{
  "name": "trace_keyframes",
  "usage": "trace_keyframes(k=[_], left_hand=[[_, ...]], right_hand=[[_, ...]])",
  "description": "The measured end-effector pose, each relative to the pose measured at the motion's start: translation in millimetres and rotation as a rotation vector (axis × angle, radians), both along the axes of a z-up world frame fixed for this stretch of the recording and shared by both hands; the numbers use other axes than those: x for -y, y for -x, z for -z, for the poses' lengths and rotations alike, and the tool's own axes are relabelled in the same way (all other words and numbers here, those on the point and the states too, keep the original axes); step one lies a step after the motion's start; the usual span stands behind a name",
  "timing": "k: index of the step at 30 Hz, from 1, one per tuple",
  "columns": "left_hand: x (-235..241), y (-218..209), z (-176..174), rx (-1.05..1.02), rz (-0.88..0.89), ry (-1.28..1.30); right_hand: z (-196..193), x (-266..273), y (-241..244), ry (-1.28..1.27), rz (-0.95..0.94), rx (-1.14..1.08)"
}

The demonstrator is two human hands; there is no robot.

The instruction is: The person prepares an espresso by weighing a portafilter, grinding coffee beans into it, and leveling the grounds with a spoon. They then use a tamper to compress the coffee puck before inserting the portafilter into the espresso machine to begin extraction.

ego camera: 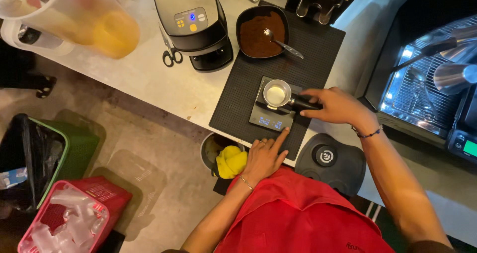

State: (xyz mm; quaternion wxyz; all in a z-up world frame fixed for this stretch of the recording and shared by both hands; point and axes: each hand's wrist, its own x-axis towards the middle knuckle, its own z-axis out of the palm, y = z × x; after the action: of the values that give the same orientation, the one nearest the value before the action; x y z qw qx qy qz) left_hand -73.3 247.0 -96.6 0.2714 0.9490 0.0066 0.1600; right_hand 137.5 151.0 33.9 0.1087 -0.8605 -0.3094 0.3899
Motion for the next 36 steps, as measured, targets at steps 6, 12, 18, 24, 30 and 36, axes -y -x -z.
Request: trace_keyframes(k=[6,12,18,24,30,36], left_hand=[[-0.5,-4.7,-1.6,-0.091,0.025,-0.010],[-7.8,2.1,21.5,-0.026,0.105,-0.004],[-9.0,4.9,39.6,-0.023,0.126,-0.001],[-9.4,4.3,37.2,-0.014,0.122,-0.015],[-9.5,4.0,34.8,-0.007,0.113,0.001],[-9.8,4.4,28.4,-0.024,0.123,0.028]], right_hand=[[-35.0,19.4,16.0,-0.190,0.046,0.258],[3.7,47.5,34.8,-0.692,0.133,0.558],[31.1,58.4,45.7,-0.771,0.174,0.563],[31.4,64.1,46.5,-0.772,0.188,0.605],[31.1,65.7,41.9,-0.734,0.171,0.599],[16.6,58.0,39.6,-0.674,0.139,0.538]])
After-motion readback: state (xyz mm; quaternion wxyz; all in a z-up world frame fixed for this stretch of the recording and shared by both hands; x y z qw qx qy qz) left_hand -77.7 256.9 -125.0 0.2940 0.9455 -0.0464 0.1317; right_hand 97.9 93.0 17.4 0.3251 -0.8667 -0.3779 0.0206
